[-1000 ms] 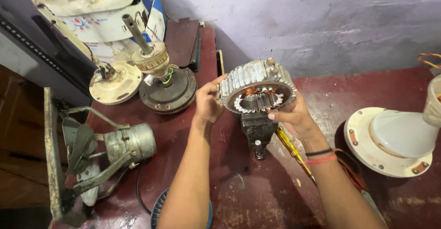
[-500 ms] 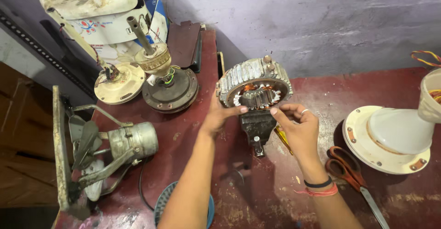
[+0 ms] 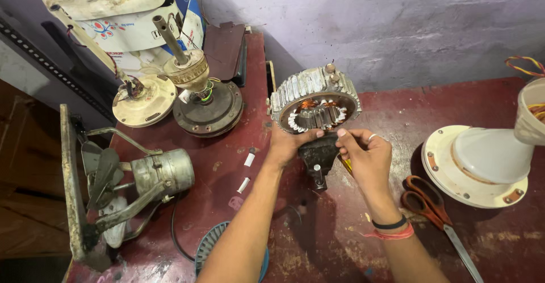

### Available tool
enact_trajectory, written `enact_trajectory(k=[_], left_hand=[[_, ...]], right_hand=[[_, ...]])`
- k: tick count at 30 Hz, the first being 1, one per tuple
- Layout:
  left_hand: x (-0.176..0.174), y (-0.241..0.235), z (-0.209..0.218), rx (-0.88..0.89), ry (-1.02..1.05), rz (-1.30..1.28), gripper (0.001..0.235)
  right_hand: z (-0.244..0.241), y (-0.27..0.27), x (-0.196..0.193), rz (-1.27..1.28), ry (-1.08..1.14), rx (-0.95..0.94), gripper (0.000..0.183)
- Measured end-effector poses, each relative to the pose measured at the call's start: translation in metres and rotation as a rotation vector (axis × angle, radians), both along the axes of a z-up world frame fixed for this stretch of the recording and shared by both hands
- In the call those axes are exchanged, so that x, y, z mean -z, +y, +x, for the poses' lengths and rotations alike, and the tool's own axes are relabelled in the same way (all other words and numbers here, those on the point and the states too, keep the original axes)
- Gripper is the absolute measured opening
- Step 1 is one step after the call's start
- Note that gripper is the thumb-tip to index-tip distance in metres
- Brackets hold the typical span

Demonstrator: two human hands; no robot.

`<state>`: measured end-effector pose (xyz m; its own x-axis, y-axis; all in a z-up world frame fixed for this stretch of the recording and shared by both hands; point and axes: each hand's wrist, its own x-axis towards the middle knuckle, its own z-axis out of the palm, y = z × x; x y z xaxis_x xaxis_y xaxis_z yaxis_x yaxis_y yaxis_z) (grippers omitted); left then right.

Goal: The person uses a yellow-handled screwdriver to adjust and tighten components inside a disassembled electric motor stator held in a bench vise. The person repeatedly rotates the stator and manipulates internal copper windings and metal parts throughout the clip.

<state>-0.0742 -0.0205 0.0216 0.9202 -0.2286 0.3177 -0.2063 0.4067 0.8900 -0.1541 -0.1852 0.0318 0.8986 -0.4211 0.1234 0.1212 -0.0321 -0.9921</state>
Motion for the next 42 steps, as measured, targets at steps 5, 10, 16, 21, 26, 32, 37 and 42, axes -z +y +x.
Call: enact_trajectory(k=[5, 10, 16, 21, 26, 32, 37, 42], left_hand=[[0.002, 0.003, 0.003, 0.025, 0.001, 0.002, 0.06], [0.006, 0.006, 0.008, 0.043, 0.009, 0.035, 0.059], [0.01, 0.006, 0.011, 0.059, 0.045, 0.027, 0.061], [0.012, 0.008, 0.015, 0.03, 0.038, 0.108, 0.063], [0.015, 0.008, 0.016, 0.03, 0.042, 0.112, 0.066], [0.017, 0.008, 0.016, 0.036, 0.013, 0.078, 0.069], [0.017, 0.006, 0.014, 0.029, 0.045, 0.062, 0.071], [0.015, 0.005, 0.01, 0.035, 0.079, 0.057, 0.072]], right_hand=[[-0.008, 0.005, -0.003, -0.079, -0.002, 0.023, 0.016], [-0.018, 0.009, 0.0, -0.02, 0.069, 0.045, 0.016], [-0.032, 0.009, 0.003, -0.091, 0.097, 0.063, 0.014], [-0.044, 0.002, 0.01, -0.15, 0.137, 0.039, 0.013], [-0.076, 0.0, 0.033, -0.338, 0.174, 0.02, 0.013], [-0.119, 0.003, 0.043, -0.348, 0.492, -0.063, 0.017], [-0.069, -0.043, 0.02, -0.261, 0.009, -0.067, 0.037], [0.042, -0.074, 0.0, 0.311, -0.143, -0.275, 0.033]])
